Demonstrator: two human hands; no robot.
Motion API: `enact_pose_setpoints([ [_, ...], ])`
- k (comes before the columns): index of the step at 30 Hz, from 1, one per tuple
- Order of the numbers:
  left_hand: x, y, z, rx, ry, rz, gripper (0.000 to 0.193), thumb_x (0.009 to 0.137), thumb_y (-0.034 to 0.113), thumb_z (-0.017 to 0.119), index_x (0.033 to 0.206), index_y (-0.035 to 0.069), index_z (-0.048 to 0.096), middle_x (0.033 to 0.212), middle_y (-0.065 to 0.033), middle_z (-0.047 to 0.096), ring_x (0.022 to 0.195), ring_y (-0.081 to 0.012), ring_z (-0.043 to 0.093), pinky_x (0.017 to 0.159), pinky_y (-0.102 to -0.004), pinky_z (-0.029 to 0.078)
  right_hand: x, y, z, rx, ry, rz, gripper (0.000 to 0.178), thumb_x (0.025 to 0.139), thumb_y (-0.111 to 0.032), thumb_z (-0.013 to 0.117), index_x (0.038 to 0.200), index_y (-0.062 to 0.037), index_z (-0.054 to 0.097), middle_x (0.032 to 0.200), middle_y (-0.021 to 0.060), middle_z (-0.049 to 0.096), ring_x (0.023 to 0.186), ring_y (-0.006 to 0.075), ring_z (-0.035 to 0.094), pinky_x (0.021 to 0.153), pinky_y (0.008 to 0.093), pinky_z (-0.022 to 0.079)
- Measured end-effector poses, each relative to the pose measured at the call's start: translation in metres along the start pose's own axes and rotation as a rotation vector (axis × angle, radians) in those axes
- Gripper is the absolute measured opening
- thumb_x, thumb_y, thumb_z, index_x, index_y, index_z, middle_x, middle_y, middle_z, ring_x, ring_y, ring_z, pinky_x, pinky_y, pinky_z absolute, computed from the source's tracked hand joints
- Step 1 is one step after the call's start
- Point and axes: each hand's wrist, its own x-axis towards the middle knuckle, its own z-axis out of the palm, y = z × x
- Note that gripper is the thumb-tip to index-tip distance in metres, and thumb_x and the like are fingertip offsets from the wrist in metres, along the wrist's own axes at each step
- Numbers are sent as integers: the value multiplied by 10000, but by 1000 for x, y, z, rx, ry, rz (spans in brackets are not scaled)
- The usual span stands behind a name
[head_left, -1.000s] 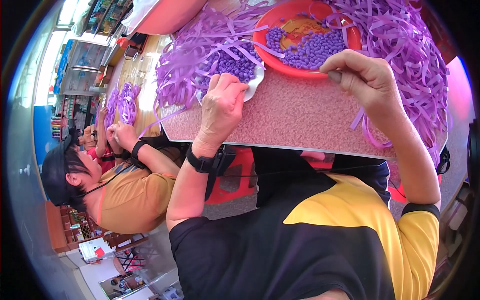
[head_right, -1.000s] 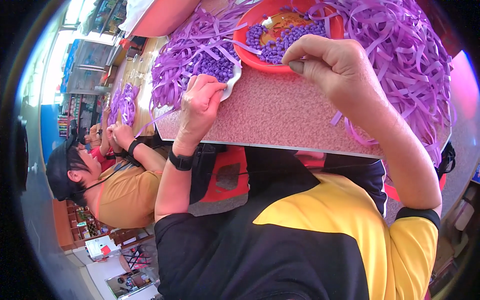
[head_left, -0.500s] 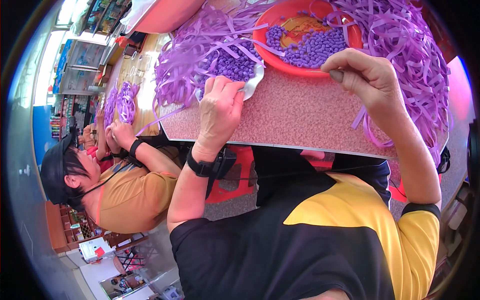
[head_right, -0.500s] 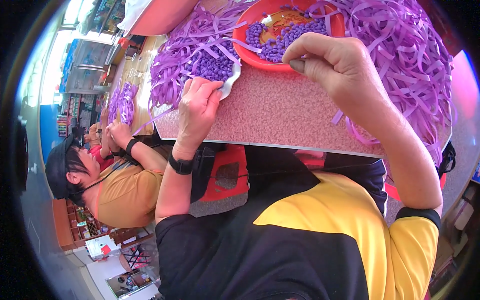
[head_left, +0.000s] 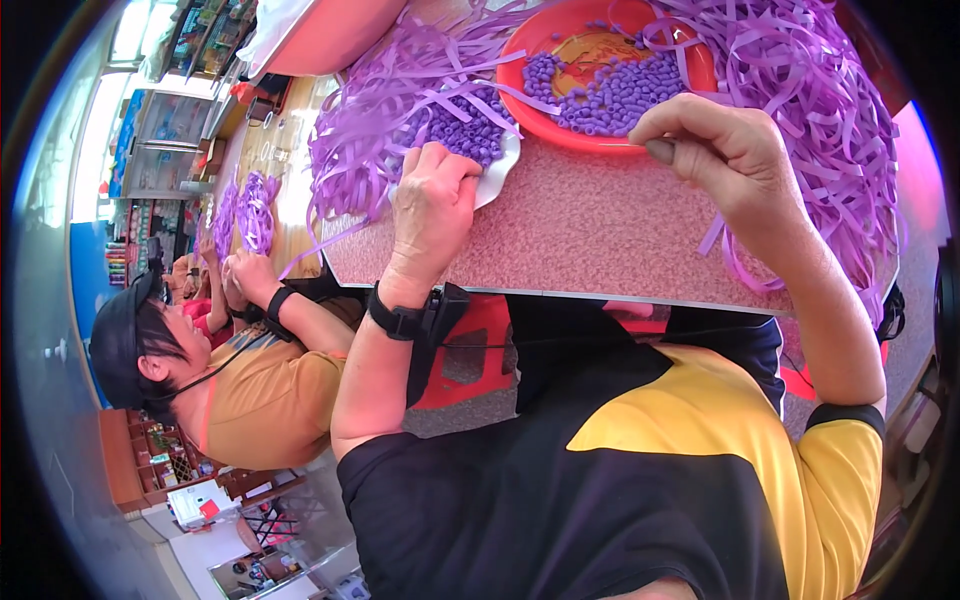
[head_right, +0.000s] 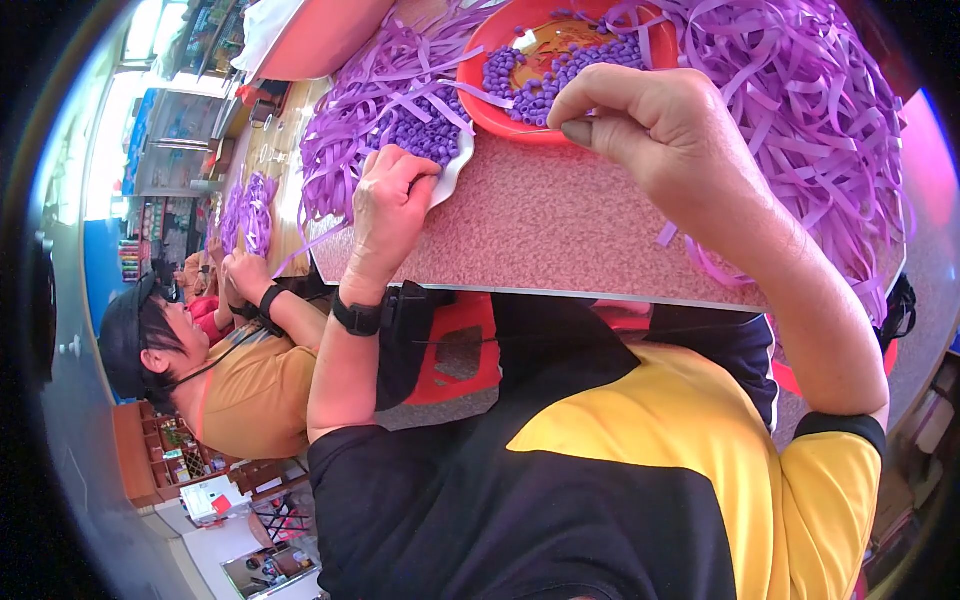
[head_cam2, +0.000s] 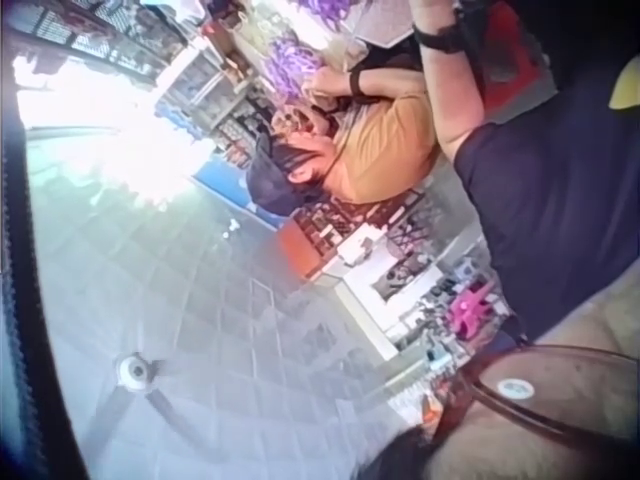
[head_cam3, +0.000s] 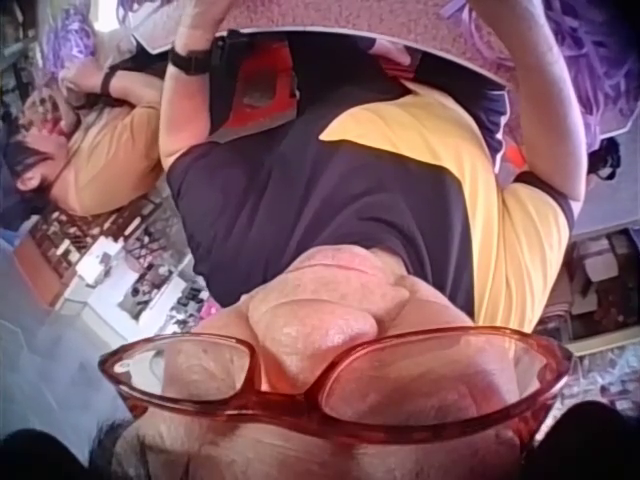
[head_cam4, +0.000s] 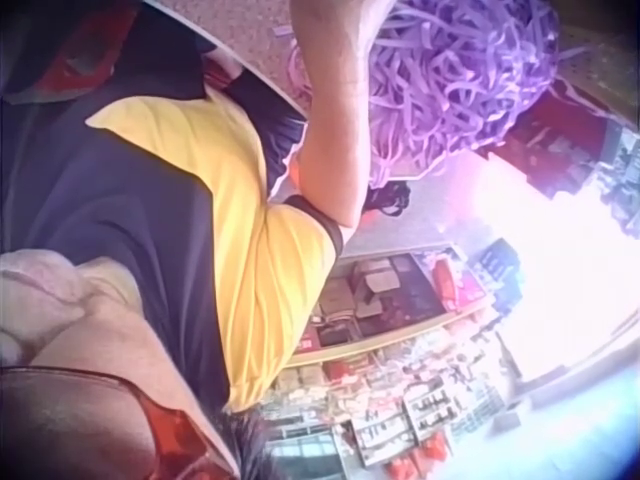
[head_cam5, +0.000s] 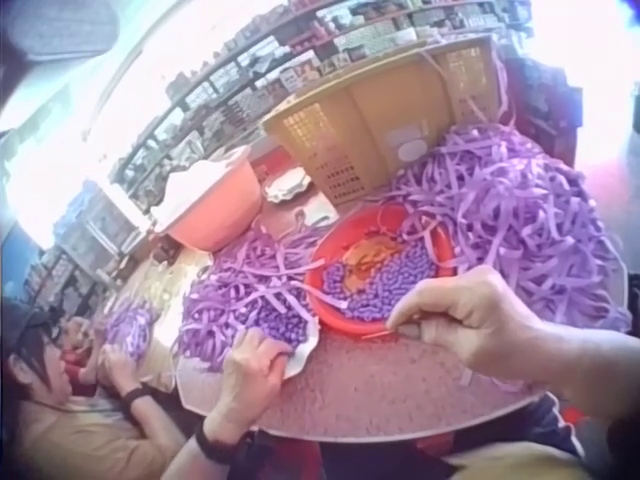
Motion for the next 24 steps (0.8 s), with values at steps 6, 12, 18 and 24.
enact_pose_setpoints([
  [6,3,-1,0,53,-39,7,49,782,80,682,824,59,697,877,-93,607,888,-312,588,730,-436,489,0,1,-1,-26,-14,17,155,876,87,589,978,3,670,731,-10,548,677,43,477,624,202,404],
  [12,5,5,-3,-27,-101,-24,48,793,84,685,825,49,692,856,-96,606,873,-316,591,724,-433,483,0,-1,1,-24,26,-36,139,873,75,602,964,-8,668,680,-14,506,638,45,454,582,215,370],
  [18,-5,12,-4,-102,-60,-33,74,800,72,703,854,25,684,863,-113,610,870,-319,588,738,-434,478,-1,-4,1,-14,10,7,120,881,59,609,961,-9,667,706,-13,528,668,46,470,615,211,394],
  [24,-9,27,-14,-96,-58,2,210,728,90,781,894,9,681,881,-115,612,892,-321,581,776,-411,484,-1,-1,3,-20,32,-10,104,887,48,616,960,-8,665,726,-16,546,693,48,478,635,214,405],
])
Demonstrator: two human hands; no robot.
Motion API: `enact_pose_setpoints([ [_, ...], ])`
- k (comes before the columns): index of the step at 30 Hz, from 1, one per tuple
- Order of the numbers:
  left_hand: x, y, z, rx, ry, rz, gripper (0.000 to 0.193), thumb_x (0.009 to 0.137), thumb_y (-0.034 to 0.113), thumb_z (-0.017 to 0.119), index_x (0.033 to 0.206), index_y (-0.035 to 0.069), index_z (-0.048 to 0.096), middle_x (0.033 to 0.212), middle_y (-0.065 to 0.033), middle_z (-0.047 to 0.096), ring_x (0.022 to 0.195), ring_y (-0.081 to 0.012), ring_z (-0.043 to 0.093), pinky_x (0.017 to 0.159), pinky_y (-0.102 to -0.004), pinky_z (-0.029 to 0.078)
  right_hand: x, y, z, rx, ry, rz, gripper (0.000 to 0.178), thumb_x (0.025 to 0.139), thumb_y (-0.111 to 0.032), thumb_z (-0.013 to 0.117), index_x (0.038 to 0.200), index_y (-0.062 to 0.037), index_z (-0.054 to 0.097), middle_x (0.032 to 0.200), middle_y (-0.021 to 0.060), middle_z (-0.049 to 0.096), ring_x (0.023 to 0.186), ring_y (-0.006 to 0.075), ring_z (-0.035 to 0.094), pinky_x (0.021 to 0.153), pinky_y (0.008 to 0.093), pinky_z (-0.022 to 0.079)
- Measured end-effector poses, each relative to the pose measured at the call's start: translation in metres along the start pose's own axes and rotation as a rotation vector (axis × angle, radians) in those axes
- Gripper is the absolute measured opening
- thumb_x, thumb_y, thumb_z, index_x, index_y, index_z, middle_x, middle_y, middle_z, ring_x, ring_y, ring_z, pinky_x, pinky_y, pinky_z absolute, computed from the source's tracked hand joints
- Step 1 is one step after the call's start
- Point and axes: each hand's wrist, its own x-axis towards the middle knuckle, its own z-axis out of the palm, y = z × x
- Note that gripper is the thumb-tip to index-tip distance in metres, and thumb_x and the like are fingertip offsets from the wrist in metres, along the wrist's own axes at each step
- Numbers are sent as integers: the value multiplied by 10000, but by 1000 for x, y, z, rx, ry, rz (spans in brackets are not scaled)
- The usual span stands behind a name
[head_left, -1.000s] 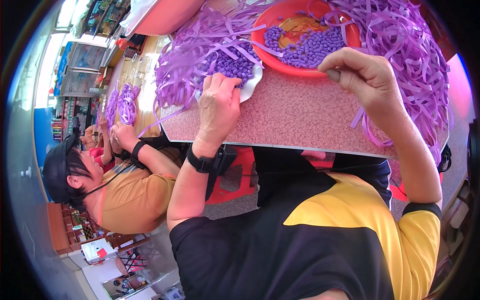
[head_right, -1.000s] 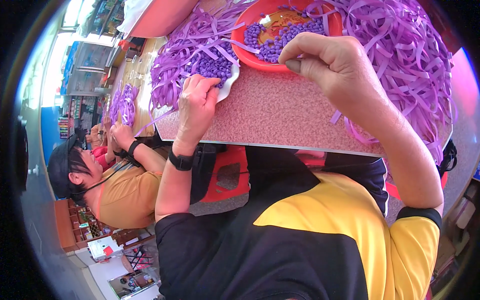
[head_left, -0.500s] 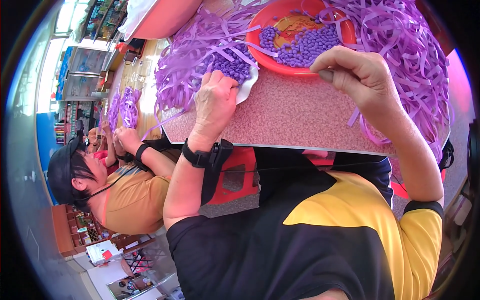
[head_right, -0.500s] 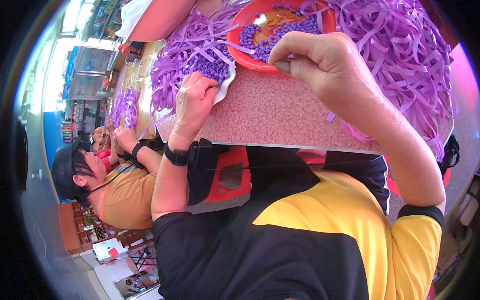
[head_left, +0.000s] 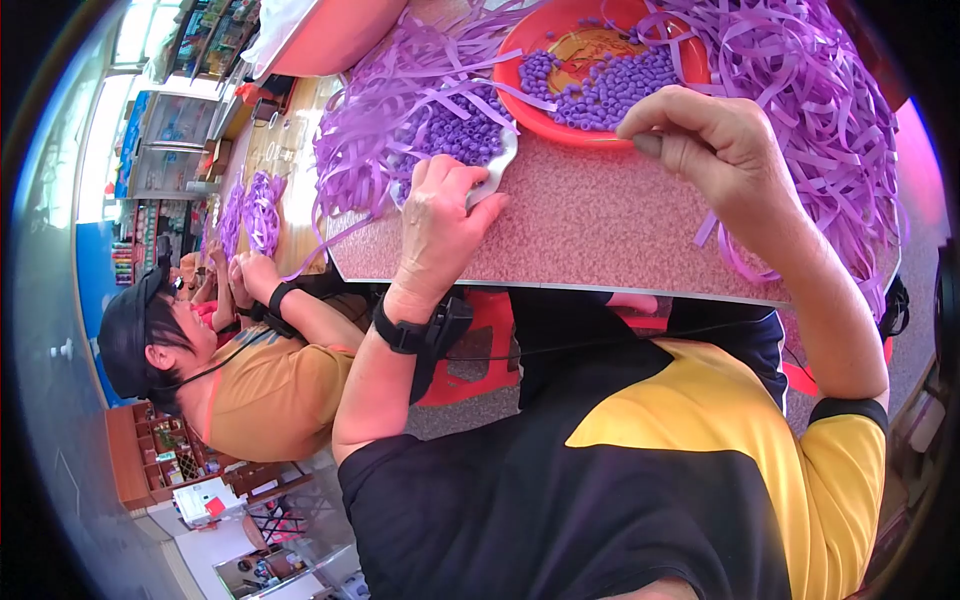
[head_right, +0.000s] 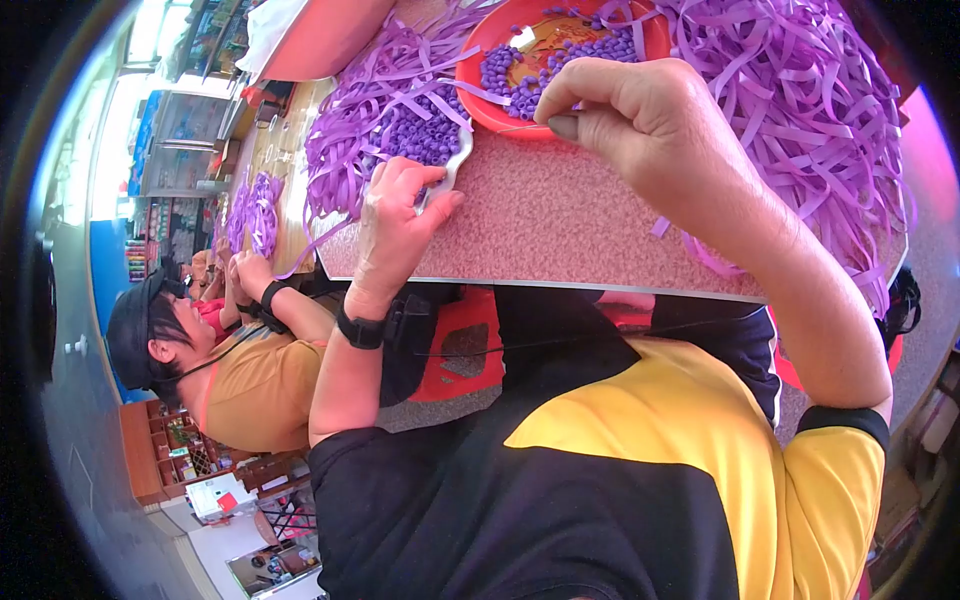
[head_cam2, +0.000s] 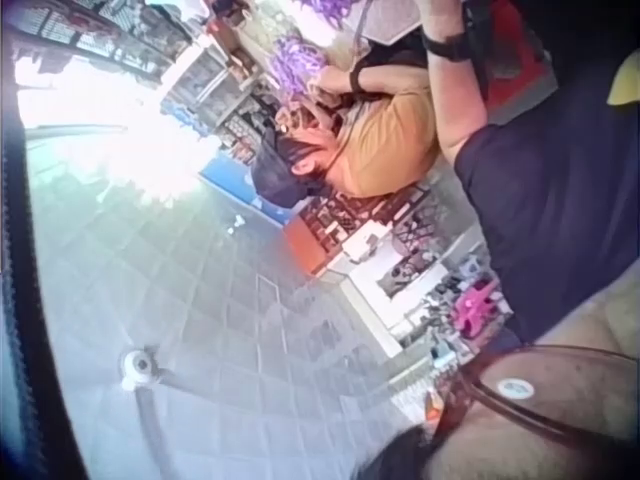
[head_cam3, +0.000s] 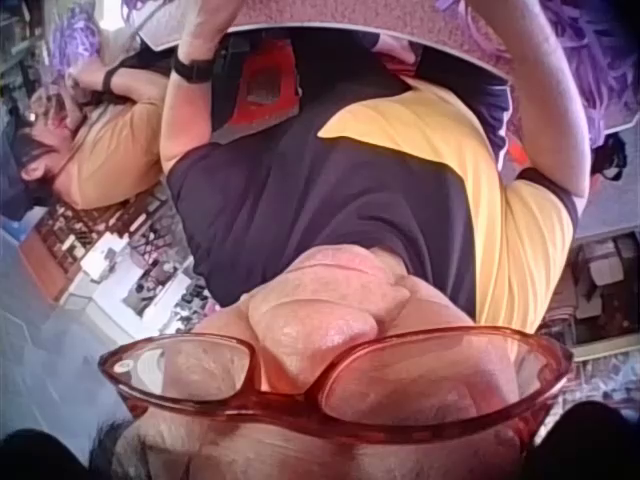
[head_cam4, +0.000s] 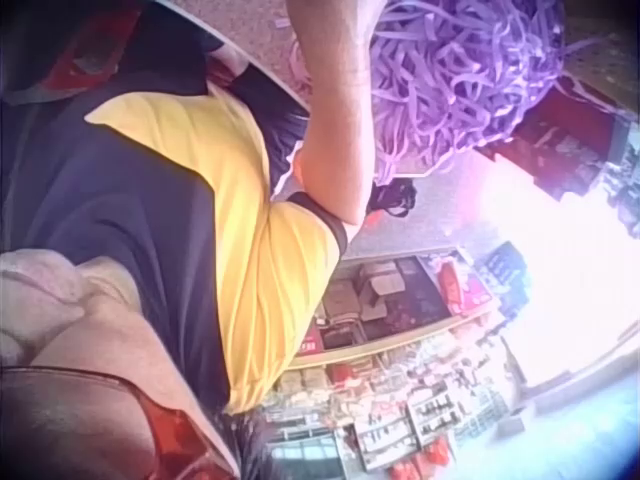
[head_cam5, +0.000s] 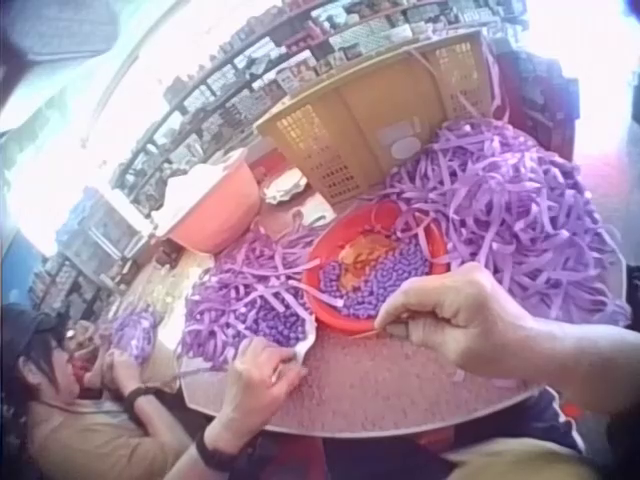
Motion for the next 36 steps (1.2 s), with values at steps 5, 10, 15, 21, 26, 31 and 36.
enact_pose_setpoints([
  [5,-7,-3,6,-46,52,-35,238,683,42,789,890,9,676,872,-109,617,892,-317,585,772,-410,488,1,0,-1,11,-30,56,98,891,42,618,960,-8,665,728,-16,542,693,48,470,630,214,397],
  [10,-13,-4,13,-181,146,-48,211,702,3,773,886,5,670,864,-97,642,811,-255,621,696,-363,495,1,3,-3,2,-72,125,101,892,45,614,968,0,665,755,1,575,722,60,522,653,214,424],
  [15,-4,36,6,-1381,189,-526,133,862,-29,694,994,-16,700,916,-78,684,702,-124,610,613,-243,475,0,2,1,-36,-112,-113,177,875,89,607,1013,3,679,877,81,664,837,161,657,758,259,509],
  [21,3,61,33,-1964,102,-478,216,954,73,609,1149,-11,648,1019,-112,667,861,-157,575,686,-266,457,0,0,7,-30,-66,-173,244,847,116,604,1034,-12,694,889,93,668,820,183,661,742,285,527],
  [26,7,71,42,-2065,91,-486,227,952,52,602,1169,-2,641,1035,-114,668,877,-163,569,696,-269,449,0,1,5,-69,-76,-141,297,825,146,578,1050,-9,694,897,99,668,806,188,654,744,293,531],
  [31,10,77,41,-2047,137,-556,231,933,31,630,1160,-8,644,1008,-108,703,836,-155,649,648,-284,468,0,0,4,-111,-93,-119,304,812,152,576,1043,-5,695,887,105,669,804,198,660,741,299,534],
  [36,10,77,44,-1998,130,-500,219,945,31,608,1157,-11,642,992,-110,698,848,-162,644,686,-282,475,0,1,2,-150,-102,-129,300,804,158,575,1029,1,696,888,114,675,812,213,672,736,301,538],
])
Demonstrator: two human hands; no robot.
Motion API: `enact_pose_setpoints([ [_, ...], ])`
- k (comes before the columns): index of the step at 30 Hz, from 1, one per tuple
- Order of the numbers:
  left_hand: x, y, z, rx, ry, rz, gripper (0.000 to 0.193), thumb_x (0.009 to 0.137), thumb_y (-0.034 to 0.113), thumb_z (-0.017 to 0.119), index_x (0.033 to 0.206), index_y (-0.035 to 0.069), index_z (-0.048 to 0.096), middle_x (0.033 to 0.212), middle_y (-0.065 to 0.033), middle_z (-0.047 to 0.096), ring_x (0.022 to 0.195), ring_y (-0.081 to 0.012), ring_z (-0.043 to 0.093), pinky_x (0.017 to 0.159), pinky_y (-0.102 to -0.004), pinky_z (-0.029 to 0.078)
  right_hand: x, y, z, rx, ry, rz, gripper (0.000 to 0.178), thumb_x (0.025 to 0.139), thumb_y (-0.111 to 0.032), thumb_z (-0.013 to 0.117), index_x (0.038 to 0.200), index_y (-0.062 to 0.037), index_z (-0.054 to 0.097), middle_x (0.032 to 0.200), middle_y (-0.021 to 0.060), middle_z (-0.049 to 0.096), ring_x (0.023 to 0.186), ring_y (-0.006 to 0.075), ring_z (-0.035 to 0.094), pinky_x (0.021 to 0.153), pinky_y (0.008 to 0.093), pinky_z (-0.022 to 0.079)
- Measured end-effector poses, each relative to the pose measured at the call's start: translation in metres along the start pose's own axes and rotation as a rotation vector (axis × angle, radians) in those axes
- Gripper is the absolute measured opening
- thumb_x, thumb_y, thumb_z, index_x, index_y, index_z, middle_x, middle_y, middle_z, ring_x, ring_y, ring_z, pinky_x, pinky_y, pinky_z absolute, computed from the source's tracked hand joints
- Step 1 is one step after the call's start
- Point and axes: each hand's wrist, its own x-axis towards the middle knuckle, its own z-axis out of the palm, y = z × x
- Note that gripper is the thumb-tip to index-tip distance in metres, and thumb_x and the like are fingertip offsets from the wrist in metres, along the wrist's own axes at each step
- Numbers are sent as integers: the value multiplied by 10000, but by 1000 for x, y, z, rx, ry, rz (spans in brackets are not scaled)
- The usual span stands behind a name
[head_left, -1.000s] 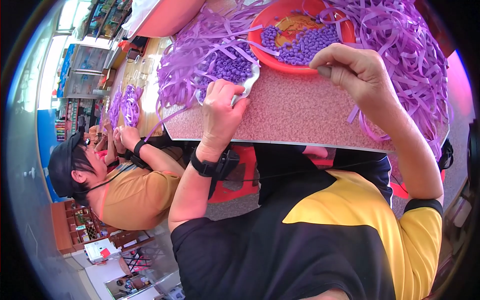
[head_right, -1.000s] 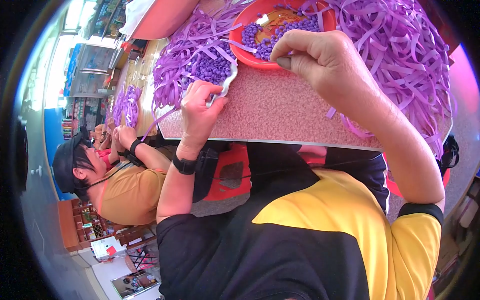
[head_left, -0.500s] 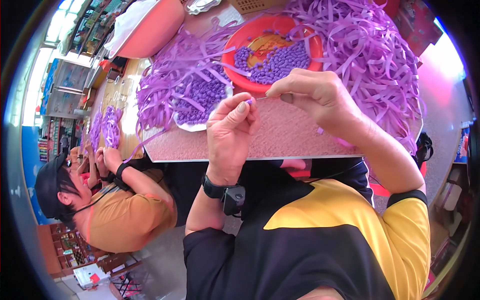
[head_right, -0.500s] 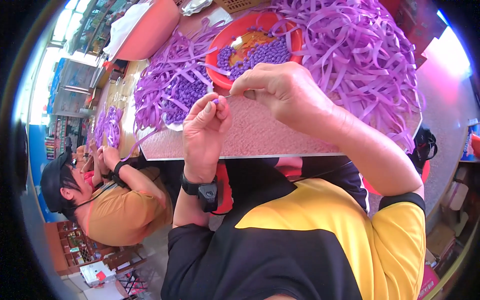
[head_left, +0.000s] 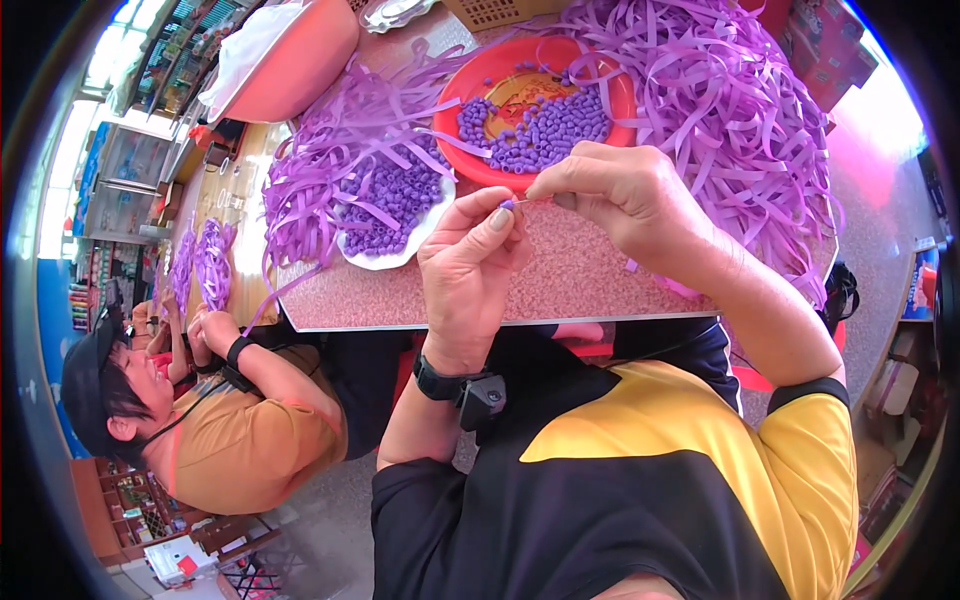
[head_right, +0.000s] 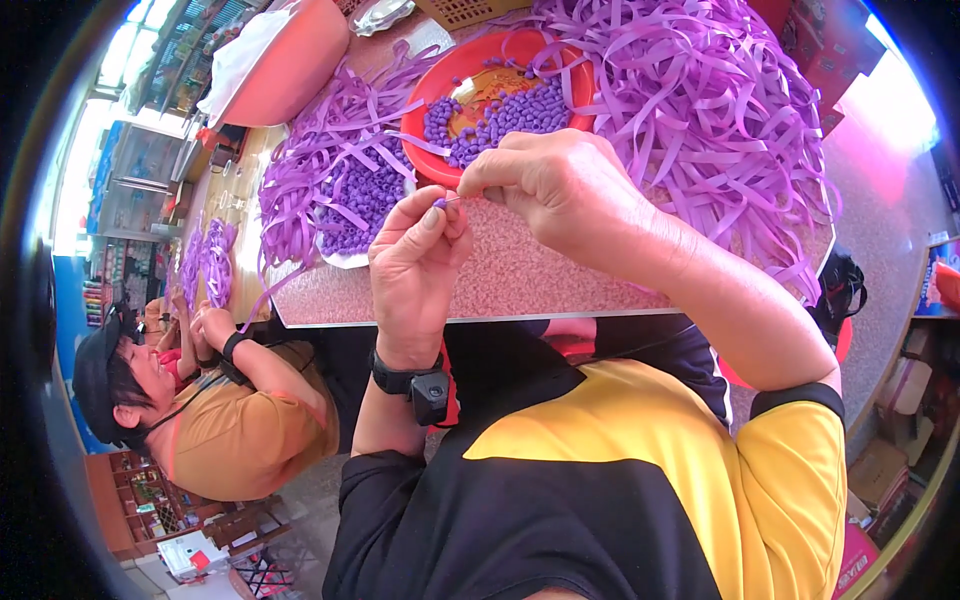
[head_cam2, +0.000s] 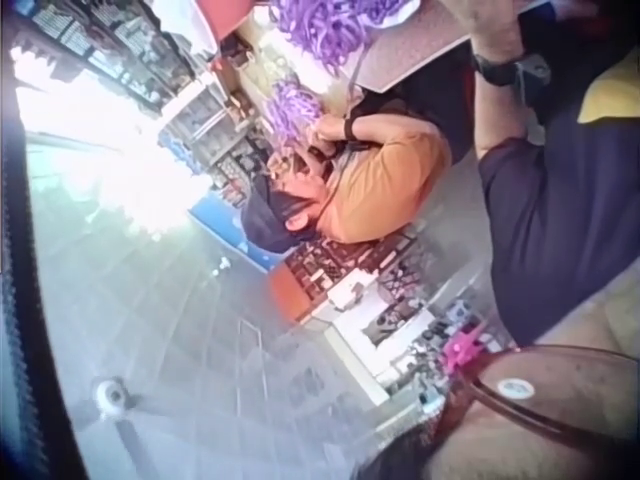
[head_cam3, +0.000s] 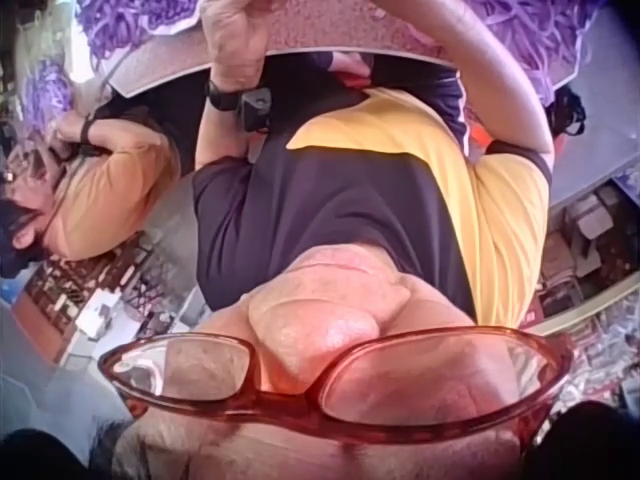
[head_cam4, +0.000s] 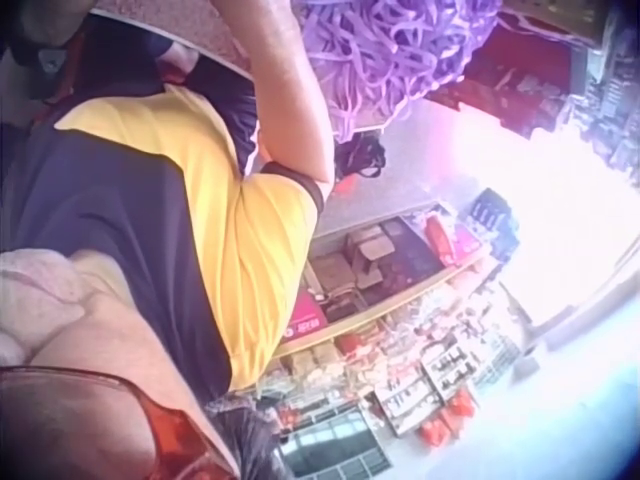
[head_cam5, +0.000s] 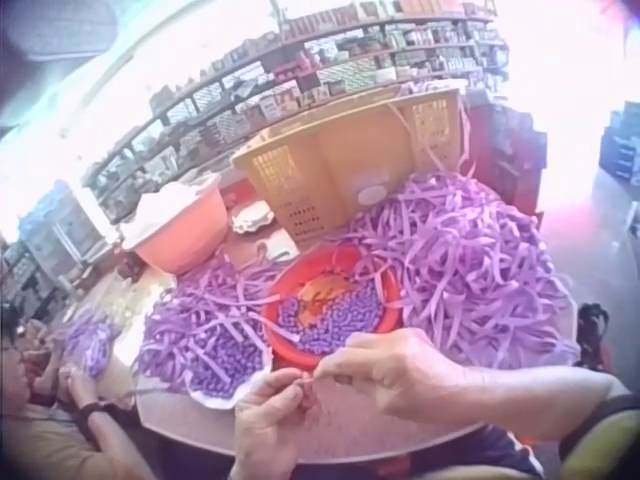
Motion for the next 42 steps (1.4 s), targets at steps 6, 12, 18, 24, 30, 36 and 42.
enact_pose_setpoints([
  [6,1,-3,7,93,12,42,194,962,41,594,1142,-16,641,973,-101,694,841,-157,645,675,-263,481,-1,0,1,-64,26,-14,273,803,154,577,1000,4,693,899,136,690,811,248,697,713,313,549],
  [12,3,-5,17,91,71,84,191,940,38,637,1119,-28,635,912,-81,684,753,-148,628,602,-279,475,-2,-2,3,-97,110,71,233,844,84,599,1042,-13,673,865,140,692,798,230,707,696,304,540],
  [18,5,-10,25,23,14,107,176,932,37,650,1093,-31,633,887,-80,679,723,-143,619,590,-261,471,2,-5,-1,259,24,280,209,870,47,622,1051,-40,679,696,-15,572,631,62,547,570,235,436],
  [24,7,-22,36,221,8,99,239,909,38,677,1131,-41,638,929,-77,675,723,-117,597,600,-240,451,6,-6,-12,476,73,255,275,882,19,618,1126,-77,697,679,-73,500,629,21,478,569,197,390],
  [30,13,-12,35,1131,-240,128,242,783,-33,735,1013,36,712,905,-21,643,745,-119,591,633,-251,477,7,-26,-58,531,219,256,108,961,-130,655,1038,-69,700,753,-65,608,610,1,458,525,176,367],
  [36,30,-31,52,1582,-772,562,279,714,-65,683,973,36,670,815,-114,563,817,-281,590,694,-386,497,-7,-9,-65,635,256,368,92,955,-76,637,1009,-18,682,740,-29,611,583,20,477,526,181,377],
  [42,46,-40,53,1612,-934,570,130,739,-34,655,851,14,609,810,-104,542,812,-296,562,670,-400,478,-4,6,-64,669,257,581,111,943,-60,638,1022,6,680,746,11,636,616,61,552,562,212,428],
])
